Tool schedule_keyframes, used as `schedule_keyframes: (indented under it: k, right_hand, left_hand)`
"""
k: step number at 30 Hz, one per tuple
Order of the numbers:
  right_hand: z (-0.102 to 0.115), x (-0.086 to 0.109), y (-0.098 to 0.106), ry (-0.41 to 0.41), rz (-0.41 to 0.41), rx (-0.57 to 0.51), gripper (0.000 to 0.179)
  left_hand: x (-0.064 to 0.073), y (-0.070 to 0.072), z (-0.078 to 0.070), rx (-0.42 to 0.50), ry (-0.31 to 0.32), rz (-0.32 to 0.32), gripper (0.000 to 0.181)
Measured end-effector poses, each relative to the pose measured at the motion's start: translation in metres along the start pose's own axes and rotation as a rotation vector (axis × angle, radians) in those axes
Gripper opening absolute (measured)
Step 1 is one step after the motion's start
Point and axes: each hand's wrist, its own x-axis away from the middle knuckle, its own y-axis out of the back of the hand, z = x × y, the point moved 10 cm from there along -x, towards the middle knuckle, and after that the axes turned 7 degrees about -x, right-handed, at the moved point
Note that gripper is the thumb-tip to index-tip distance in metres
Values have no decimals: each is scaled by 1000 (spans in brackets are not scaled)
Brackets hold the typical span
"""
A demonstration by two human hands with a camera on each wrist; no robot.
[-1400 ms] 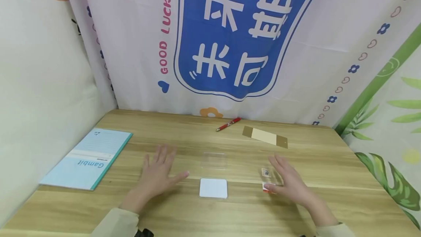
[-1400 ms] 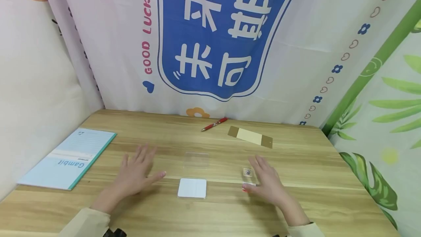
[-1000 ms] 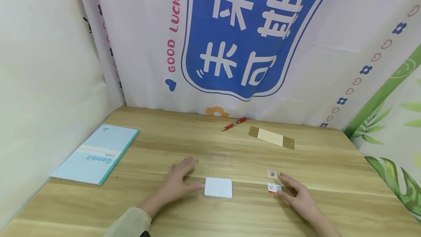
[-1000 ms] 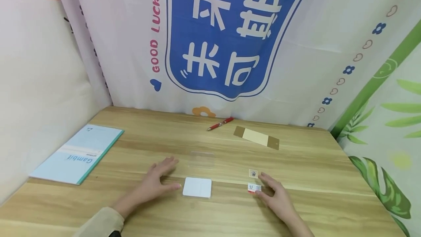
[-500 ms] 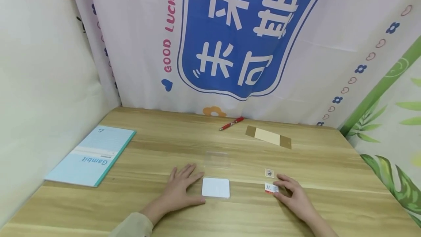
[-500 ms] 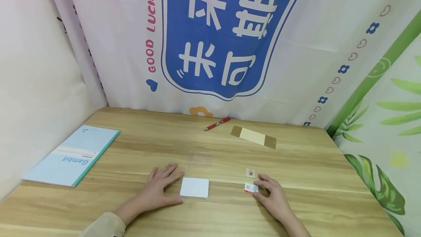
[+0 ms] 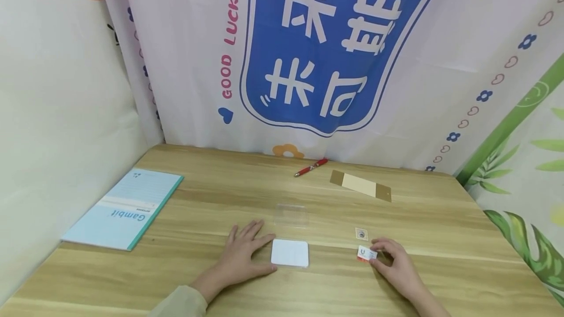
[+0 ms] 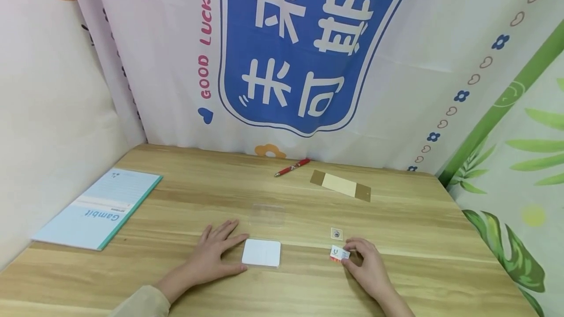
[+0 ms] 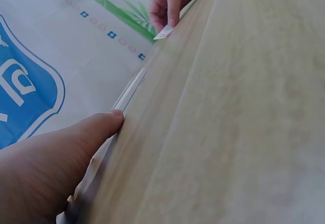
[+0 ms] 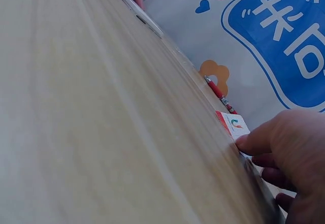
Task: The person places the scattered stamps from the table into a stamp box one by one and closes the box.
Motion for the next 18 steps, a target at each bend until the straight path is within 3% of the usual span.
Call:
schedule_keyframes:
  k: [11,18]
  right_hand:
    - [-6,1,0,-33,-40,-94,22]
    - [-12,0,-2,-140,-17,-235,19]
  left_hand:
    - [0,1,0,-1,10,-22,64]
    - [-1,0,0,-14,12,-16,65]
